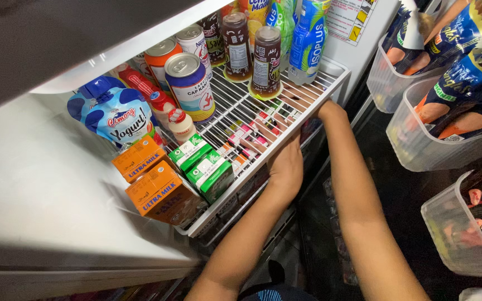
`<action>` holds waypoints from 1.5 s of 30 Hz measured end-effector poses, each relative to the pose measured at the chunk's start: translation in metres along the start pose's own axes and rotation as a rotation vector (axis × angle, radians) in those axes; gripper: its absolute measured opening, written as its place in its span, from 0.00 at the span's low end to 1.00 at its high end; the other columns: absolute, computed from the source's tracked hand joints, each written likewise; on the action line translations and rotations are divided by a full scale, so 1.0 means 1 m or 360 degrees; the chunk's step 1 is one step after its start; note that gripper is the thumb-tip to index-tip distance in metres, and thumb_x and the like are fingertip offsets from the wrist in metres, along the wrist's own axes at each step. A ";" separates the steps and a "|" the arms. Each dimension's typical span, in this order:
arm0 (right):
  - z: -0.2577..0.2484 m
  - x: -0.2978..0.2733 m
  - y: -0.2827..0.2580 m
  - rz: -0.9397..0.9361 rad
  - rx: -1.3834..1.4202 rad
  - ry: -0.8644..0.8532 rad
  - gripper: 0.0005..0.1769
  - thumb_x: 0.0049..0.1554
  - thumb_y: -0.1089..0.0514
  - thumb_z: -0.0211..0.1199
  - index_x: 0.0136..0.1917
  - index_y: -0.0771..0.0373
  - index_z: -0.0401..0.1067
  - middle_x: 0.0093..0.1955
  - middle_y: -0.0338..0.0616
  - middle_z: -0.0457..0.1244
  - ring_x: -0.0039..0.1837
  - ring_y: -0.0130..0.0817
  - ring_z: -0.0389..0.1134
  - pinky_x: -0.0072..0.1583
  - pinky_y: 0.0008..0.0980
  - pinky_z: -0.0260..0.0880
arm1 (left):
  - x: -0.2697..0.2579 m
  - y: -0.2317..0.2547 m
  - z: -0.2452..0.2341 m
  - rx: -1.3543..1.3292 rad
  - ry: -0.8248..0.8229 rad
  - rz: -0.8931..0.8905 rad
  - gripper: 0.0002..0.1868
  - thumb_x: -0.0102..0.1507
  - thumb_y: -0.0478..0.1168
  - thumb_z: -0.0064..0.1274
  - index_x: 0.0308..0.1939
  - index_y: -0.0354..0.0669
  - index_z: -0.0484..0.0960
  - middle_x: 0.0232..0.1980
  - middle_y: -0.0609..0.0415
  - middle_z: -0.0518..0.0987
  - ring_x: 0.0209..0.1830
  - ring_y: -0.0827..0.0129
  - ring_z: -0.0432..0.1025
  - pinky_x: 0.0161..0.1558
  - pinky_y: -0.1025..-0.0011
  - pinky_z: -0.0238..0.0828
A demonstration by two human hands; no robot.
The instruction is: The person removes various milk cartons from a refrigerated display and places them onto a nearby shelf. They handle multiple cartons one at a time, moving them from the fridge to the shelf and back again.
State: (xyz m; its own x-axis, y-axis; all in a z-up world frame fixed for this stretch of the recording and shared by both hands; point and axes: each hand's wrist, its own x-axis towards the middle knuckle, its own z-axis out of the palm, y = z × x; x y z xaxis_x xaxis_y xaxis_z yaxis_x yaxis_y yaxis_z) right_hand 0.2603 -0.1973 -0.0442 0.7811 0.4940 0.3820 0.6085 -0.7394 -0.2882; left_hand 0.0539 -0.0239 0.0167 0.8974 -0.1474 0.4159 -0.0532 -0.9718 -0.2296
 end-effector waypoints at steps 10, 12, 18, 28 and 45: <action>0.002 0.004 0.009 -0.0012 -0.0141 -0.0101 0.23 0.62 0.54 0.57 0.70 0.55 0.71 0.68 0.52 0.65 0.67 0.55 0.64 0.68 0.50 0.63 | -0.001 0.000 0.005 -0.0031 0.0012 -0.0013 0.37 0.66 0.50 0.43 0.81 0.57 0.55 0.79 0.35 0.51 0.71 0.15 0.46 0.54 0.09 0.46; 0.002 0.006 0.010 -0.0026 -0.0167 -0.0111 0.23 0.62 0.54 0.57 0.70 0.55 0.71 0.68 0.52 0.65 0.67 0.55 0.64 0.67 0.50 0.63 | -0.001 0.001 0.005 -0.0028 0.0016 -0.0012 0.36 0.66 0.49 0.42 0.80 0.58 0.56 0.79 0.35 0.52 0.71 0.15 0.47 0.53 0.09 0.47; 0.011 0.006 0.017 -0.0041 -0.0215 -0.0158 0.22 0.62 0.55 0.56 0.69 0.55 0.71 0.67 0.51 0.65 0.67 0.55 0.64 0.67 0.50 0.64 | -0.001 0.000 0.005 0.0055 0.0000 -0.0003 0.35 0.67 0.48 0.41 0.80 0.57 0.57 0.78 0.33 0.53 0.70 0.14 0.48 0.52 0.10 0.47; 0.020 0.001 0.007 -0.0114 -0.0391 0.0056 0.22 0.62 0.56 0.55 0.69 0.55 0.72 0.67 0.50 0.66 0.66 0.54 0.65 0.65 0.49 0.65 | -0.005 -0.006 0.008 0.0281 0.0006 0.0244 0.36 0.68 0.46 0.40 0.81 0.47 0.57 0.79 0.35 0.54 0.73 0.24 0.48 0.61 0.16 0.44; 0.043 -0.118 -0.134 0.0775 0.0970 0.1372 0.32 0.52 0.69 0.64 0.70 0.67 0.63 0.65 0.49 0.58 0.62 0.38 0.66 0.60 0.30 0.72 | -0.009 -0.005 0.010 -0.0207 0.0017 0.0161 0.35 0.66 0.45 0.43 0.77 0.42 0.59 0.79 0.34 0.53 0.75 0.22 0.46 0.61 0.17 0.39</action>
State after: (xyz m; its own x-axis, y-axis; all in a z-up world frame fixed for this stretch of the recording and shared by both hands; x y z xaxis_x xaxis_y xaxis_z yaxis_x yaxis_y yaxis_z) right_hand 0.0925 -0.1366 -0.0883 0.7393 -0.4305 0.5178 0.4196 -0.3068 -0.8543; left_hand 0.0501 -0.0162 0.0049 0.8798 -0.2472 0.4059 -0.2001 -0.9674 -0.1555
